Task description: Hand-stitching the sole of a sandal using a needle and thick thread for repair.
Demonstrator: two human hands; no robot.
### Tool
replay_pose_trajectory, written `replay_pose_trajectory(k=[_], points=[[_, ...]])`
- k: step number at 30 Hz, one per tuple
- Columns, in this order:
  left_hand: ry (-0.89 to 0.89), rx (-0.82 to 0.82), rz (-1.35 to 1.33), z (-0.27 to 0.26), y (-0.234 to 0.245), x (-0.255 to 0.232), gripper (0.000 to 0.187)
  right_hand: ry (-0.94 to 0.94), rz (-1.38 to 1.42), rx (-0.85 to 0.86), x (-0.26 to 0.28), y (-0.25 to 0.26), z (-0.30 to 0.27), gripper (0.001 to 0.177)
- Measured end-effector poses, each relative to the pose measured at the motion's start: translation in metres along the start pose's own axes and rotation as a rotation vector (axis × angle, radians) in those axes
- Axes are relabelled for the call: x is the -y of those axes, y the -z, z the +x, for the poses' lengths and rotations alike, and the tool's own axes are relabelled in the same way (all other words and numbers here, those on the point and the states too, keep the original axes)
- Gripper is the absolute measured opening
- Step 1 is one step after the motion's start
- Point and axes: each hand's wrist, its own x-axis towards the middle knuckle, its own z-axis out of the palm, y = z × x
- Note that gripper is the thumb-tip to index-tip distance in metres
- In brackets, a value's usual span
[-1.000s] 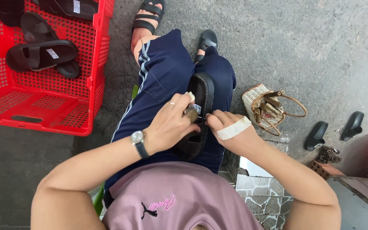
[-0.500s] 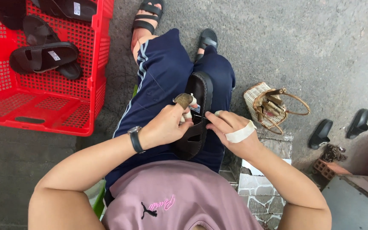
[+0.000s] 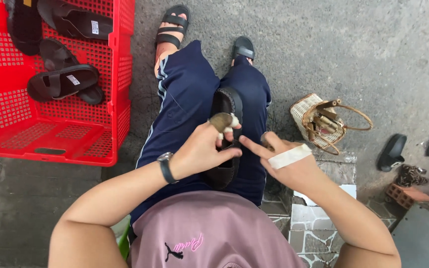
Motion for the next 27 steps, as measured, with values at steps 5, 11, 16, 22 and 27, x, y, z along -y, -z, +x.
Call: replay_pose_trajectory(k=[5, 11, 16, 22, 27], points=[[-0.226, -0.079, 0.503, -0.004, -0.005, -0.013, 0.03, -0.212, 0.196, 0.212, -0.022, 0.037, -0.03, 0.05], [-0.245, -0.076, 0.545, -0.007, -0.004, -0.011, 0.044, -0.276, 0.659, -0.077, -0.003, -0.019, 0.002, 0.041], [-0.228, -0.076, 0.598, -0.005, -0.007, 0.01, 0.051, -0.285, 1.514, -0.403, 0.02, -0.099, 0.012, 0.03], [-0.161, -0.093, 0.69, -0.014, -0.012, -0.001, 0.058, -0.687, 2.1, -0.671, -0.017, -0.089, -0.022, 0.023], [0.079, 0.001, 0.715, -0.015, -0.009, -0.024, 0.063, -1.323, 1.537, -1.358, -0.117, -0.015, -0.161, 0.022]])
